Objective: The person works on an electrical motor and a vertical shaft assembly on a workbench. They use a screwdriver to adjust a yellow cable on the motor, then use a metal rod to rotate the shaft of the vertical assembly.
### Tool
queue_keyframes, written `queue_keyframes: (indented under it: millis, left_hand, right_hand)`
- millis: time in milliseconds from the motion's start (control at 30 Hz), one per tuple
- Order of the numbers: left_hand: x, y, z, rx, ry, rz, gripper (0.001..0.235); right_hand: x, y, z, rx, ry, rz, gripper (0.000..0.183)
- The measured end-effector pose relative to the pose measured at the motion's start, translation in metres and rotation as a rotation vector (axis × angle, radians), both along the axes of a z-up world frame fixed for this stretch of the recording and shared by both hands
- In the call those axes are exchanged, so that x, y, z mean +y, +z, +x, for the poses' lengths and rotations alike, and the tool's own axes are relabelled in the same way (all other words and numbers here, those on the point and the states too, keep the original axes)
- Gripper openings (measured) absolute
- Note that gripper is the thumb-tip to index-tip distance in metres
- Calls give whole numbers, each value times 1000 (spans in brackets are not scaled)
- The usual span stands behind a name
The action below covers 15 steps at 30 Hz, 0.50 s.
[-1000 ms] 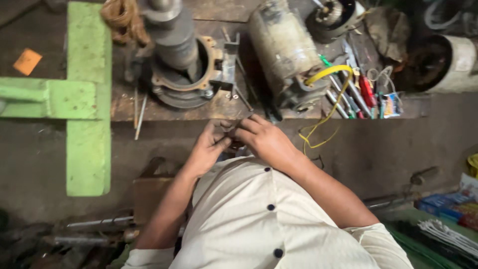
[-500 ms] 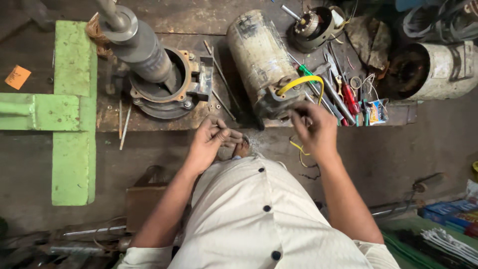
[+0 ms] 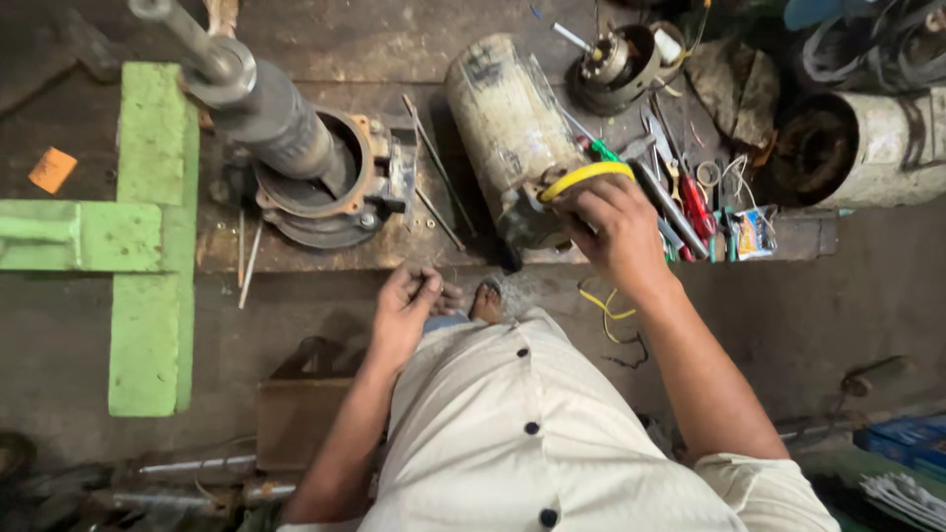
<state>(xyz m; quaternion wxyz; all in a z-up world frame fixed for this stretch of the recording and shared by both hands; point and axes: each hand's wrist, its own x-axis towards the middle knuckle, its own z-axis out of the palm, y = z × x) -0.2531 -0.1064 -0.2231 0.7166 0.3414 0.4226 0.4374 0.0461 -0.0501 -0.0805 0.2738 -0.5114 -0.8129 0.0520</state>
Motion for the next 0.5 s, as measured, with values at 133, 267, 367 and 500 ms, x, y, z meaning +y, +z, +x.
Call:
queue_keyframes:
  millis: [133, 267, 367, 500]
  left_hand:
    - [10, 18, -7, -5, -28, -14, 11]
    - [34, 46, 1, 34, -127, 54, 14]
    - [61, 71, 22, 110, -195, 171, 12]
    - [98, 89, 53, 479, -139, 687, 13]
  right_hand:
    - [-3, 6, -6, -49, -31, -17, 23]
    - [-10, 10, -20, -92, -140, -56, 20]
    - [-13, 12, -33, -107, -206, -31, 20]
    - [-19, 4, -39, 53, -354, -86, 17]
